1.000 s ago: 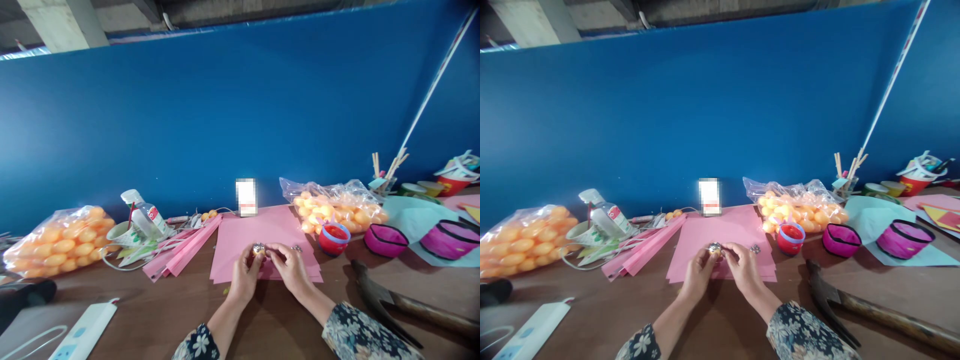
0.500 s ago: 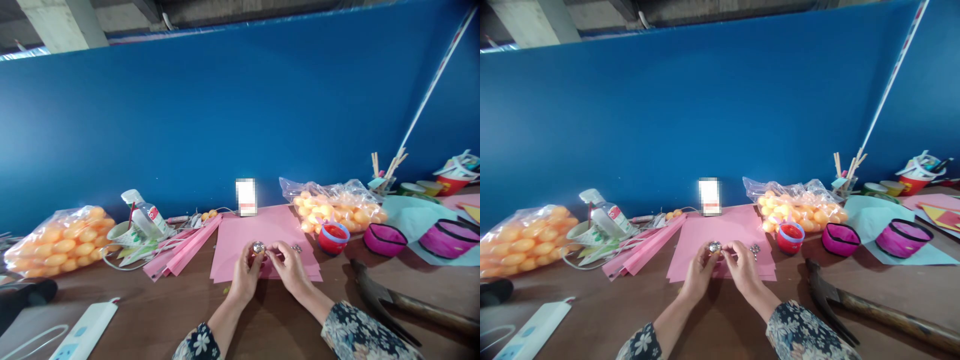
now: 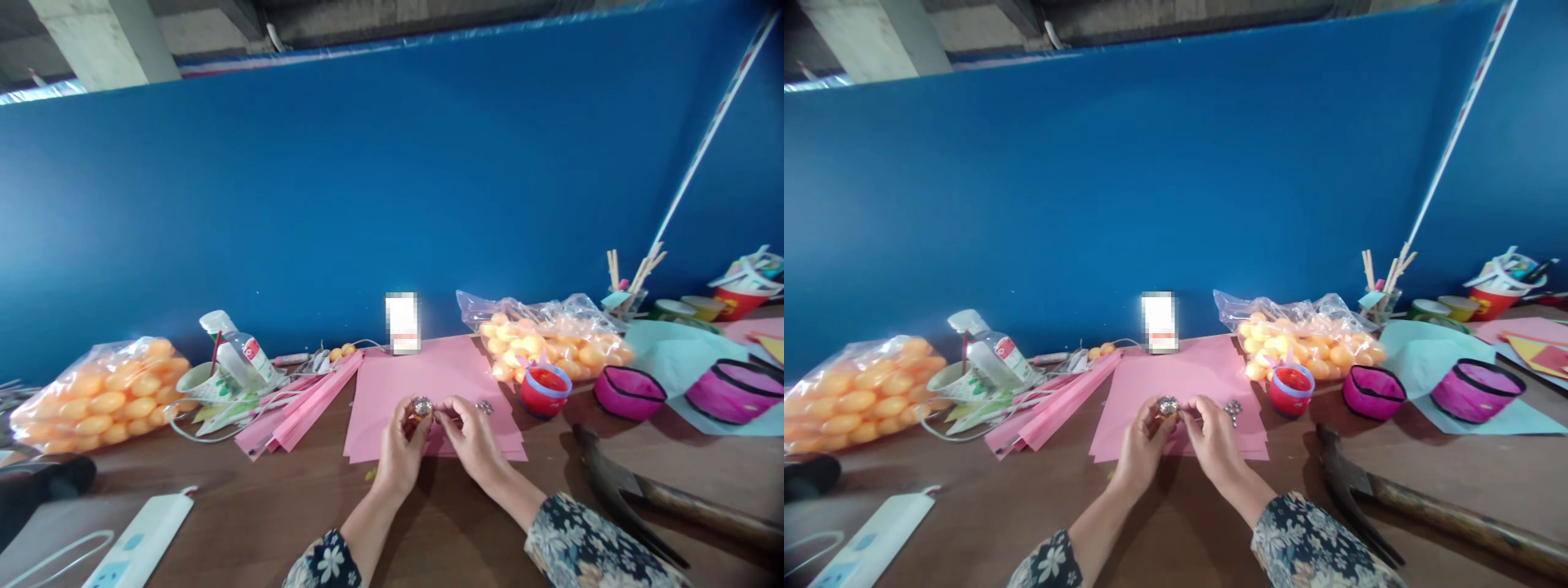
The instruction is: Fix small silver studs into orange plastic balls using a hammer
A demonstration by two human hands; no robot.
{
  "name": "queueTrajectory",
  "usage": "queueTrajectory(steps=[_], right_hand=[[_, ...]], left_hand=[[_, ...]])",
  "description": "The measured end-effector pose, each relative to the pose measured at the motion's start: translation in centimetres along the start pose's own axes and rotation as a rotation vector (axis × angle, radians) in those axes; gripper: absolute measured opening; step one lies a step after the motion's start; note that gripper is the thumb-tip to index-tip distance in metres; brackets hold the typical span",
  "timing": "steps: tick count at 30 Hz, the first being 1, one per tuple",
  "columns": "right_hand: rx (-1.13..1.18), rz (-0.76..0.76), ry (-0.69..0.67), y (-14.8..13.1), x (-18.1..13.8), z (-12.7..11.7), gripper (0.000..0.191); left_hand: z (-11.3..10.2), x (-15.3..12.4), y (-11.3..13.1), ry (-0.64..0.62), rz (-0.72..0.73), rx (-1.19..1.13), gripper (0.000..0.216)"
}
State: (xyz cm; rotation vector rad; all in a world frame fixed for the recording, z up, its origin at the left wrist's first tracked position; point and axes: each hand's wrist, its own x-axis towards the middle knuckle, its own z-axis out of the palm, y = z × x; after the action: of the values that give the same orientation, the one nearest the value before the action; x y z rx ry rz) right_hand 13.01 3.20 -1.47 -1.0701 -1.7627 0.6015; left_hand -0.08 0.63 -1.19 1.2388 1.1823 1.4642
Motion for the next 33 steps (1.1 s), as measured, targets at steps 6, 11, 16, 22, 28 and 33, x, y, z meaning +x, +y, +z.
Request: queueTrajectory(steps=[6,11,16,22,28,33], right_hand=[[0.013,0.037,-0.027,-0.37,0.05,-0.14,0.012],[0.021,0.023,-0.014,-0.44,0.07,-0.13,0.013],[0.035,0.026,-0.012,-0.39,0.05,-0.15,0.015],[0.051,0.05,-0.017,-0.17,0.02,0.01,0.012],[0.057,0.01,0.004,-0.17,-0.01,-0.1,0.01],[0.063,-0.005,0.002,-0.12,-0.05,-0.1,0.011]], left_hand=[[-0.02,0.01,-0.02,0.0,-0.025,-0.029,0.037],[-0.06,0.04,-0.04,-0.002,-0.01,0.003,0.036],[-0.01,-0.01,0.23,-0.012,-0.011,0.005,0.035],[0.01,-0.04,0.29,-0.007,-0.011,0.007,0.035],[-0.01,0.0,0.39,0.006,-0.014,-0.012,0.036],[0.02,-0.01,0.36,0.011,-0.03,-0.024,0.037]])
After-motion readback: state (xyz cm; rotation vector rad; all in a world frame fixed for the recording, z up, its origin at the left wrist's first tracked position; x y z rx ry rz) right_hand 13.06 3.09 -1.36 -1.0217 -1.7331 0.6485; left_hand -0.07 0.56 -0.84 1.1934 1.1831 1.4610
